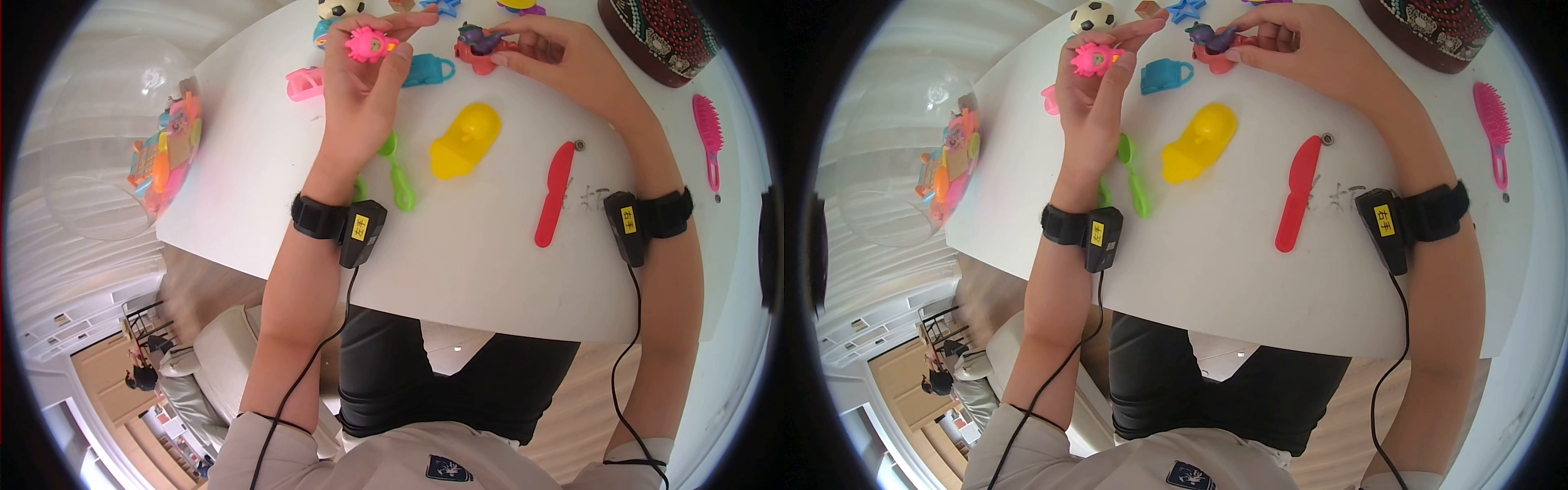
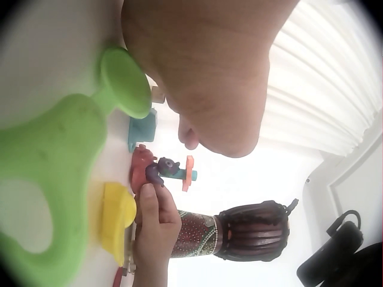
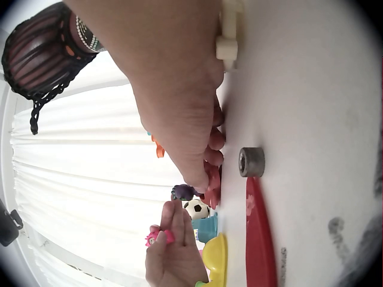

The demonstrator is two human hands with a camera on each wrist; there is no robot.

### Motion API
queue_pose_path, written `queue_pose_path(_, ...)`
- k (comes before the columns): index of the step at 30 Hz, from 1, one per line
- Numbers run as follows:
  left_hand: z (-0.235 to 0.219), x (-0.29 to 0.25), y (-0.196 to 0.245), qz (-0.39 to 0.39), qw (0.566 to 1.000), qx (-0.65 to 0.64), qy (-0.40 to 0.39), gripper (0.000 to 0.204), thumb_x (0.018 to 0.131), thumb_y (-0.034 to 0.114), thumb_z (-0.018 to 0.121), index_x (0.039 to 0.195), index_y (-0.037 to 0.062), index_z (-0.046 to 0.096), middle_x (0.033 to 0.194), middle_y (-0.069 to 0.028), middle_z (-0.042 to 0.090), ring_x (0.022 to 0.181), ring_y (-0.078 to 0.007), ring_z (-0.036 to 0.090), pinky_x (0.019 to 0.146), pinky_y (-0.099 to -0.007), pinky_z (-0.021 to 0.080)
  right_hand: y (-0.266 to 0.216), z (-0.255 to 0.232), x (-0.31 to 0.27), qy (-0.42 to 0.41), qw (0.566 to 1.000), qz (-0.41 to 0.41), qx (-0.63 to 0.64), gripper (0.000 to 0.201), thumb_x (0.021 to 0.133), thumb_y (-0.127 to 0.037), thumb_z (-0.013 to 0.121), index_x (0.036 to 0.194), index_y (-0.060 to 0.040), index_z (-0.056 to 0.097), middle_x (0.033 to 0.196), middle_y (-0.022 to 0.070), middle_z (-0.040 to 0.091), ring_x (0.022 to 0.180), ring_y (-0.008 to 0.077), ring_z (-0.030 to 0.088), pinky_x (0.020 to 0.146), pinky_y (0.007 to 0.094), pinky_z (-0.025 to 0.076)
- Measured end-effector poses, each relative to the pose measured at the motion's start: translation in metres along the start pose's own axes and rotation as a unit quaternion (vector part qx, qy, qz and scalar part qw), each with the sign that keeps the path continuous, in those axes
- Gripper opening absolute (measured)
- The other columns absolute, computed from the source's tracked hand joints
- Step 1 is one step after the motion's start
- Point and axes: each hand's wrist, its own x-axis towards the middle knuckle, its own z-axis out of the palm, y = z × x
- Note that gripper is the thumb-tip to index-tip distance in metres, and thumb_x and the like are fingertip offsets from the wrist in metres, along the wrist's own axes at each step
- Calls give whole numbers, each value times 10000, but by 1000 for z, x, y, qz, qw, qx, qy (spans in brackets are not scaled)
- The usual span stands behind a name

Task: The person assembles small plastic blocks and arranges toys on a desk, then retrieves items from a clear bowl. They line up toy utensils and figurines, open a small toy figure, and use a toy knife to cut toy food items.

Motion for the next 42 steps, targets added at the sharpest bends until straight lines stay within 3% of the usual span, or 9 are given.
queue_pose_path(6,2,-3,-4,1,1000,15,2,248,1048,-19,506,1271,49,422,1431,-259,598,1419,-387,524,1199,-445,367,-2,-1,-1,0,1000,4,4,332,957,-143,758,1288,-123,739,812,-48,541,733,47,483,650,207,397)
queue_pose_path(8,1,-2,-7,27,993,112,2,283,1045,-25,510,1297,56,409,1462,-250,581,1409,-343,535,1191,-416,372,-3,-1,-1,-2,1000,4,4,331,958,-143,757,1288,-123,739,812,-49,540,733,47,482,650,207,396)
queue_pose_path(12,2,-1,-10,22,993,110,19,302,1031,-17,567,1300,47,445,1446,-220,609,1376,-289,564,1173,-390,389,-3,-2,-1,-5,1000,1,-2,331,959,-149,758,1289,-127,739,810,-50,532,735,47,479,649,208,395)
queue_pose_path(17,-2,0,-1,6,961,274,-36,316,972,4,700,1279,4,624,1340,-147,688,1294,-221,608,1121,-363,451,-13,-5,-1,-1,1000,-4,-10,310,969,-137,744,1278,-120,745,833,-40,575,735,56,489,652,208,398)
queue_pose_path(19,-3,-2,-4,-6,965,261,-28,335,969,-3,695,1297,0,631,1316,-139,694,1272,-215,616,1107,-354,464,-35,-12,-1,-8,994,55,97,284,934,-123,781,1198,-23,751,823,-15,663,732,63,513,658,224,413)
queue_pose_path(26,-2,-5,-7,-63,984,165,6,369,956,10,650,1324,13,633,1228,-69,730,1148,-150,656,1093,-334,462,-33,-17,2,-53,988,112,87,275,941,-129,771,1190,-13,750,850,-9,675,739,71,516,670,235,425)
queue_pose_path(32,-5,-2,-5,-51,989,132,53,410,1005,13,650,1403,-28,564,1281,-129,680,1185,-208,658,1055,-337,511,-37,-18,3,-51,992,101,59,277,935,-125,772,1192,-23,753,839,2,672,727,78,513,664,239,425)
queue_pose_path(35,-4,-4,-10,-13,976,214,30,417,999,32,682,1395,-33,570,1320,-143,671,1206,-219,661,1066,-351,513,-27,-15,2,-44,995,69,64,282,932,-128,776,1192,-23,752,839,4,674,722,78,511,661,244,425)
queue_pose_path(42,-5,-4,-7,-46,977,207,10,399,997,20,688,1377,-37,585,1343,-160,671,1218,-250,671,1073,-370,514,-24,-12,2,-8,994,76,77,260,964,-167,756,1176,-17,752,846,40,688,733,98,563,676,255,453)
